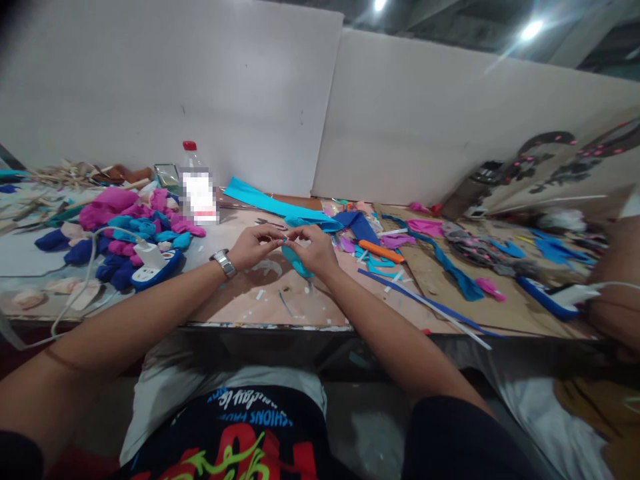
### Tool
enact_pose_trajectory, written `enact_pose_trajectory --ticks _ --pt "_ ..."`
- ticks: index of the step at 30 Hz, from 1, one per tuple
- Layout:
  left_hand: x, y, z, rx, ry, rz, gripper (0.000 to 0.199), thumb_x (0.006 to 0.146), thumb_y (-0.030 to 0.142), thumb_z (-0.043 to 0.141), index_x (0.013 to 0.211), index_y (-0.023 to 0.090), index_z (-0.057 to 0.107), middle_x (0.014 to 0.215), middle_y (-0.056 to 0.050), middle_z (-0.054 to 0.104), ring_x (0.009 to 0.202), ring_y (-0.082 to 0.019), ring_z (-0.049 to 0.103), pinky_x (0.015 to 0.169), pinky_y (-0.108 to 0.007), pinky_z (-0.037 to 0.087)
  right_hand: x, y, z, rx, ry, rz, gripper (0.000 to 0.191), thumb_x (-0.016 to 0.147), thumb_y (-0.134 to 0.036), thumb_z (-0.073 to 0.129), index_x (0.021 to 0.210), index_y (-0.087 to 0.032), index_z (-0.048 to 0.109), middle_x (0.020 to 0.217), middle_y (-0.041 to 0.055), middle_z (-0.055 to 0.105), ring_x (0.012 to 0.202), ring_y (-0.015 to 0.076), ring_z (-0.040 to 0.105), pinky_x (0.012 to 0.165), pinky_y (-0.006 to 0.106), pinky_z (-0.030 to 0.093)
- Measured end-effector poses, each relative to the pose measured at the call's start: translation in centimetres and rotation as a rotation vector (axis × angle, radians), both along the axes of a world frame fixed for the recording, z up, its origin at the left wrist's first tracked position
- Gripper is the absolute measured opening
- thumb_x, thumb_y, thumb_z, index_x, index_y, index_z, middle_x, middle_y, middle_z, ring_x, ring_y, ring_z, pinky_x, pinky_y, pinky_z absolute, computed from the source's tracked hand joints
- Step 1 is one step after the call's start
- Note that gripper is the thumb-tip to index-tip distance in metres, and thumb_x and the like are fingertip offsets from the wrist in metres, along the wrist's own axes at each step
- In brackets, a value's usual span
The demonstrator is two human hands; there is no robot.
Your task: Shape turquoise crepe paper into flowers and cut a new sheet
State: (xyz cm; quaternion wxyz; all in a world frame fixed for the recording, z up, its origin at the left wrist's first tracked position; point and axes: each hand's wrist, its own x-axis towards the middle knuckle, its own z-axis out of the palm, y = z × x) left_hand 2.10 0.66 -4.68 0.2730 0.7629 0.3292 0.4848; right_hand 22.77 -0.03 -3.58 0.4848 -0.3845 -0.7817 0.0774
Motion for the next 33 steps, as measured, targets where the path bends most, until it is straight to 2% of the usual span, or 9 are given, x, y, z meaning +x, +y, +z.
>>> enact_pose_trajectory --ticks 7,12,19,23,28,33 --pt "0.2 -0.1 0.0 -0.016 -0.014 -0.001 0.029 0.09 0.045 0.066 0.098 0.019 0.076 0.109 -0.01 0.076 0.098 -0.021 0.07 0.08 -0.032 0.055 0.0 0.0 -0.1 0.011 -0.013 0.01 0.017 0.083 -0.04 0.078 0.09 -0.025 0.076 0.087 0.0031 0.074 0.083 0.0223 0.064 0.077 0.037 0.052" --pt "0.3 0.0 -0.1 -0.029 -0.009 -0.005 0.031 0.092 0.045 0.062 0.099 0.018 0.073 0.103 -0.009 0.076 0.093 -0.02 0.069 0.079 -0.032 0.054 -0.3 0.0 -0.1 -0.013 -0.008 0.039 0.017 0.083 -0.04 0.076 0.09 -0.024 0.074 0.085 0.0028 0.073 0.081 0.0215 0.063 0.076 0.037 0.051" --pt "0.3 -0.3 -0.1 -0.082 -0.009 0.011 0.031 0.09 0.045 0.062 0.096 0.017 0.073 0.097 -0.008 0.075 0.088 -0.02 0.068 0.077 -0.032 0.053 -0.7 -0.2 -0.2 -0.135 0.018 0.045 0.019 0.084 -0.04 0.073 0.09 -0.022 0.072 0.084 0.0037 0.072 0.077 0.0203 0.062 0.072 0.035 0.049" --pt "0.3 -0.3 -0.5 -0.131 -0.039 0.016 0.029 0.091 0.044 0.061 0.095 0.016 0.07 0.094 -0.007 0.073 0.086 -0.019 0.067 0.078 -0.031 0.054 -1.2 -0.2 0.3 -0.241 0.039 0.072 0.019 0.082 -0.039 0.073 0.089 -0.021 0.071 0.083 0.0037 0.072 0.074 0.0192 0.06 0.07 0.034 0.049" --pt "0.1 0.1 -0.7 -0.152 -0.054 0.07 0.025 0.092 0.037 0.058 0.098 0.015 0.07 0.097 -0.007 0.073 0.089 -0.019 0.066 0.078 -0.029 0.053 -1.9 0.9 1.2 -0.303 0.028 0.122 0.018 0.083 -0.038 0.073 0.087 -0.021 0.07 0.081 0.0027 0.071 0.073 0.0177 0.059 0.07 0.032 0.049" --pt "-0.4 0.6 -0.3 -0.13 -0.093 0.148 0.022 0.092 0.032 0.06 0.097 0.016 0.074 0.099 -0.008 0.075 0.091 -0.019 0.067 0.078 -0.029 0.052 -2.4 2.6 0.7 -0.286 0.069 0.136 0.019 0.084 -0.038 0.073 0.078 -0.021 0.068 0.077 0.0029 0.07 0.075 0.0195 0.062 0.072 0.034 0.049"
